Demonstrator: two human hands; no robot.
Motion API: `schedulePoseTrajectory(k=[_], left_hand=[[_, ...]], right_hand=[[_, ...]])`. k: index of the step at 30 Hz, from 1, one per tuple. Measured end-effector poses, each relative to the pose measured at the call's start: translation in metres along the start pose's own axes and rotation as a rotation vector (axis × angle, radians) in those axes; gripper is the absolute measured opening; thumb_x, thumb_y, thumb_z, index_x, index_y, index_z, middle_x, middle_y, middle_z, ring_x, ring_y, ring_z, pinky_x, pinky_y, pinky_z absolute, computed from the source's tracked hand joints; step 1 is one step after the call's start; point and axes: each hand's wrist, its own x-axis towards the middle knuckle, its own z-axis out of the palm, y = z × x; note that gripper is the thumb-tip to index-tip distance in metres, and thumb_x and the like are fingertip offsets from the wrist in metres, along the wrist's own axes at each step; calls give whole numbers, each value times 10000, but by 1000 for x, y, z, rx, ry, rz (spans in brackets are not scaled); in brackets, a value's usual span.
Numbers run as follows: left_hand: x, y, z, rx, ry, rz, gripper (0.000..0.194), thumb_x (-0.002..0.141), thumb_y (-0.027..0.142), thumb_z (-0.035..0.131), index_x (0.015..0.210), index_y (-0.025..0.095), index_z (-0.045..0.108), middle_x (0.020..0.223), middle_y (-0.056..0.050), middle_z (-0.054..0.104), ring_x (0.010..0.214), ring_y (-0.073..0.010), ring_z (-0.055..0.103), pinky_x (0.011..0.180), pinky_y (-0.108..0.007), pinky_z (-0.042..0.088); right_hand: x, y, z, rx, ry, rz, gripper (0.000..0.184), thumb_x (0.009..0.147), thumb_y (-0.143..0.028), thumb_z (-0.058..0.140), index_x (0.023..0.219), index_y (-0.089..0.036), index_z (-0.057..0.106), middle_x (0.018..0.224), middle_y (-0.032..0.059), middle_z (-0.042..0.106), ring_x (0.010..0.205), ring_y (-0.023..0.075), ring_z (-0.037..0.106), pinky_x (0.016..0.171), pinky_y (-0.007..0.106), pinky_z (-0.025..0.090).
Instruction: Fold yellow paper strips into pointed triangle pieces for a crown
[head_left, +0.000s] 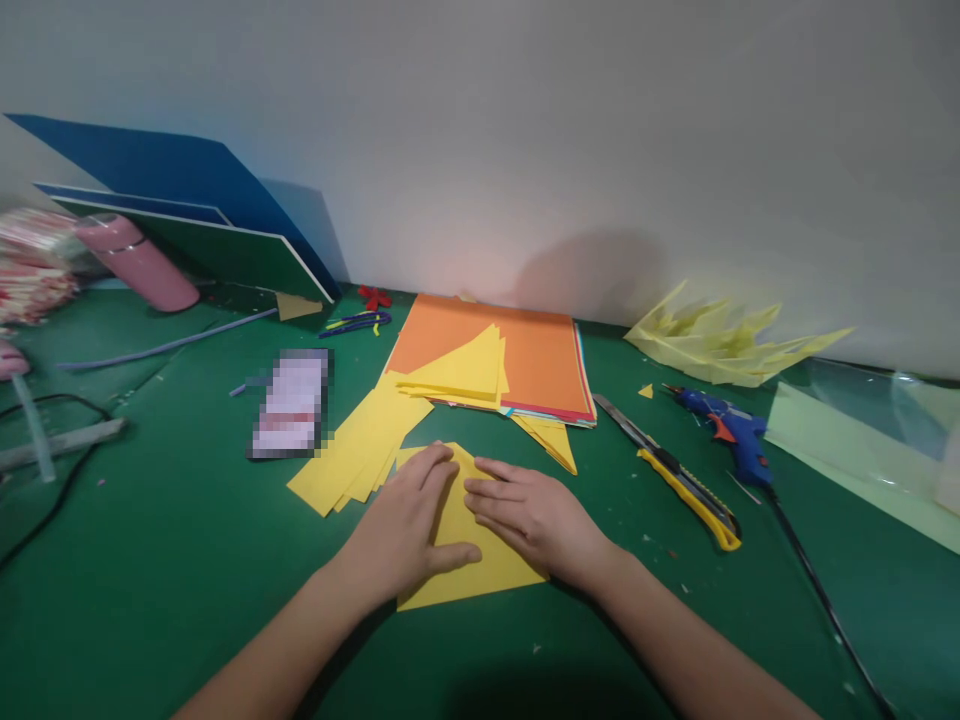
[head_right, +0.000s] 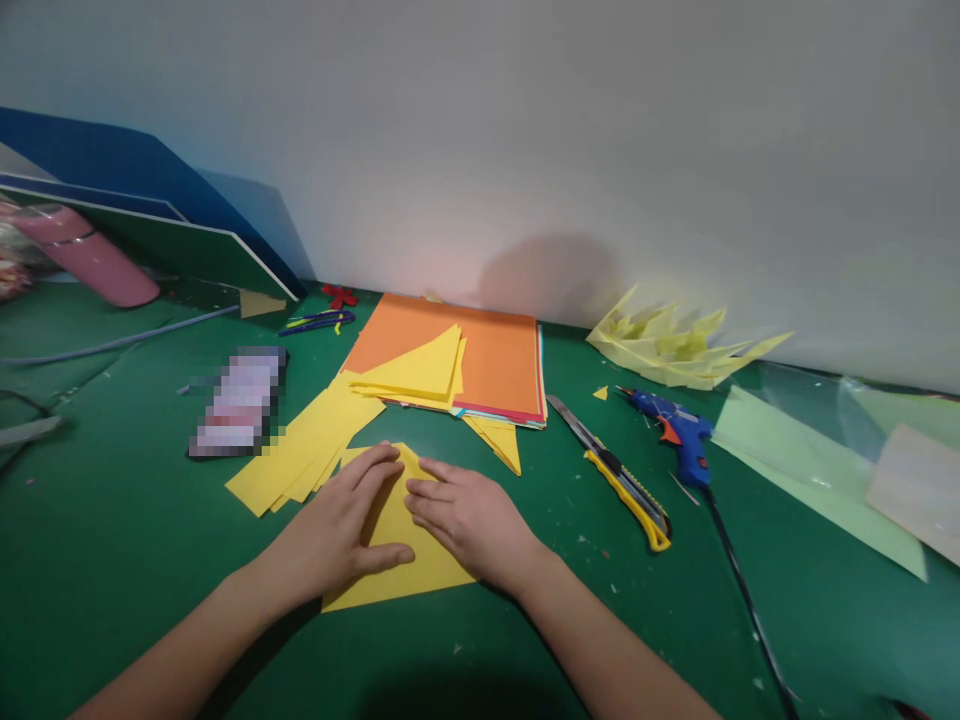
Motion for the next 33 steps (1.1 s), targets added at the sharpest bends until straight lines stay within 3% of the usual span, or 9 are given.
schedulePoseTrajectory(k=[4, 11, 18, 22, 27, 33], left_hand=[[1, -2, 2, -36, 21, 4, 698, 678, 482, 733, 1239, 176, 452, 1363, -169, 469, 1314, -331, 380, 1047, -479, 380], [5, -4, 2, -50, 1, 16, 733, 655, 462, 755, 1243, 165, 433, 1375, -192, 449, 1316, -332, 376, 1032, -478, 398], [1, -9, 5, 37, 27, 115, 725, 699, 580, 678, 1242, 152, 460, 1354, -198, 477, 1306, -354, 383, 1041, -512, 376], [-1, -9, 7, 73, 85, 155, 623, 799, 590, 564, 1231, 148, 485, 1316, -181, 514, 1255, -336, 450, 1021, -481, 408], [0, -5, 7, 63, 123, 137, 400, 897, 439, 482, 1184, 164, 523, 1232, -137, 568, 1154, -289, 540, 977, -425, 460], [1, -4, 5, 50, 100, 131, 379, 894, 376, 484, 1198, 151, 499, 1257, -142, 547, 1173, -285, 523, 984, -419, 458]], right_hand=[[1, 0, 0, 16, -2, -4, 272, 947, -178, 440, 951, -106, 702, 1020, 85, 722, 1029, 214, 645, 998, 361, 479], [1, -1, -1, 11, -4, -1, 280, 954, -184, 427, 953, -122, 700, 1020, 76, 723, 1034, 200, 645, 999, 358, 478], [1, -1, -1, 35, 11, -5, 275, 952, -173, 427, 962, -120, 696, 1009, 80, 726, 1040, 201, 644, 1001, 359, 476], [0, -1, 0, 37, -18, 8, 269, 950, -161, 425, 982, -122, 689, 1038, 89, 717, 1057, 198, 635, 1016, 365, 461], [0, -2, 0, 24, -51, 4, 281, 947, -144, 410, 1018, -136, 682, 1043, 85, 716, 1036, 172, 643, 1050, 362, 426], [0, -2, 0, 30, -28, -3, 300, 958, -148, 384, 1003, -116, 678, 1012, 91, 723, 1039, 175, 641, 1045, 354, 428]])
